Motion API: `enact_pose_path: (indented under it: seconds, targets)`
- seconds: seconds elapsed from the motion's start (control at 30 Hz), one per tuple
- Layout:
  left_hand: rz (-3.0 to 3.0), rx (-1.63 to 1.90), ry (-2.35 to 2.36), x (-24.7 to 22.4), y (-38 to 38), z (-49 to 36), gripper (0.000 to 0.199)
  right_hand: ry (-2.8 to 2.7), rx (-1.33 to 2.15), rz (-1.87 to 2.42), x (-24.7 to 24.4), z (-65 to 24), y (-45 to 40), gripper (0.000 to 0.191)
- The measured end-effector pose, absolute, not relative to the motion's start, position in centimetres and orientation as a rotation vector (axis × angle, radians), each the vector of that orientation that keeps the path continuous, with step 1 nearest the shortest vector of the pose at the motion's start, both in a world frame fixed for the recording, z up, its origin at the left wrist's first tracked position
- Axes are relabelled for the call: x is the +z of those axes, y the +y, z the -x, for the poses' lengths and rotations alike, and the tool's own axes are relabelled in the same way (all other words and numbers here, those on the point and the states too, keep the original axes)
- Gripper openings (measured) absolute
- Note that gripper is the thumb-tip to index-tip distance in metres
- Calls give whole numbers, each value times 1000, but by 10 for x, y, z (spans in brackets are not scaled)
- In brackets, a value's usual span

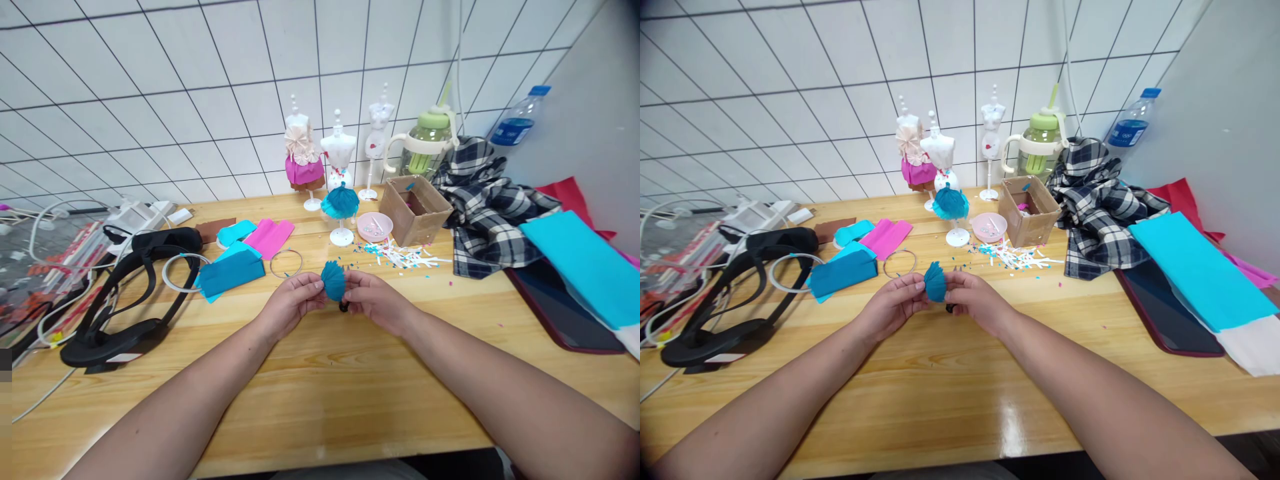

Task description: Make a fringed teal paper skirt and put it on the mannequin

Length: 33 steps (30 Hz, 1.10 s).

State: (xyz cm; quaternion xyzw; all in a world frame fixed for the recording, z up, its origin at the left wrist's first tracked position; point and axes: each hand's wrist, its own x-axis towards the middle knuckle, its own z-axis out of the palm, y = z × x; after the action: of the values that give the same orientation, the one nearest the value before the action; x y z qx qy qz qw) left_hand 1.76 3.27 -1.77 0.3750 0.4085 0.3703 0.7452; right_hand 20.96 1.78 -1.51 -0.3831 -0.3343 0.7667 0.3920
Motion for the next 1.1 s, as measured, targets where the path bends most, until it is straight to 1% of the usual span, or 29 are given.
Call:
enact_pose_path:
  seconds: [0.1, 0.2, 0.37, 0.5, 0.63, 0.77, 1.0, 1.1]
  targets:
    - [-943, 784, 922, -21, 32, -18, 27, -829, 1881, 991, -13, -212, 17, 25]
    - [-1043, 739, 920, -23, 31, -18, 26, -902, 1805, 1042, -15, -211, 17, 28]
    - [-1077, 715, 824, -28, 31, -17, 28, -830, 2000, 997, -18, -210, 18, 36]
    - [-1090, 716, 823, -29, 32, -16, 28, -739, 1999, 994, -16, -212, 18, 35]
    - [-1066, 763, 876, -25, 32, -17, 28, -888, 1863, 1047, -17, -211, 18, 35]
    - [-1100, 744, 872, -23, 31, -18, 29, -1054, 1723, 1149, -19, -207, 18, 29]
    - [-860, 828, 878, -20, 32, -19, 29, -1127, 1732, 1044, -19, -202, 14, 25]
    - [-845, 845, 860, -18, 32, -20, 29, -1186, 1759, 1010, -19, -204, 14, 28]
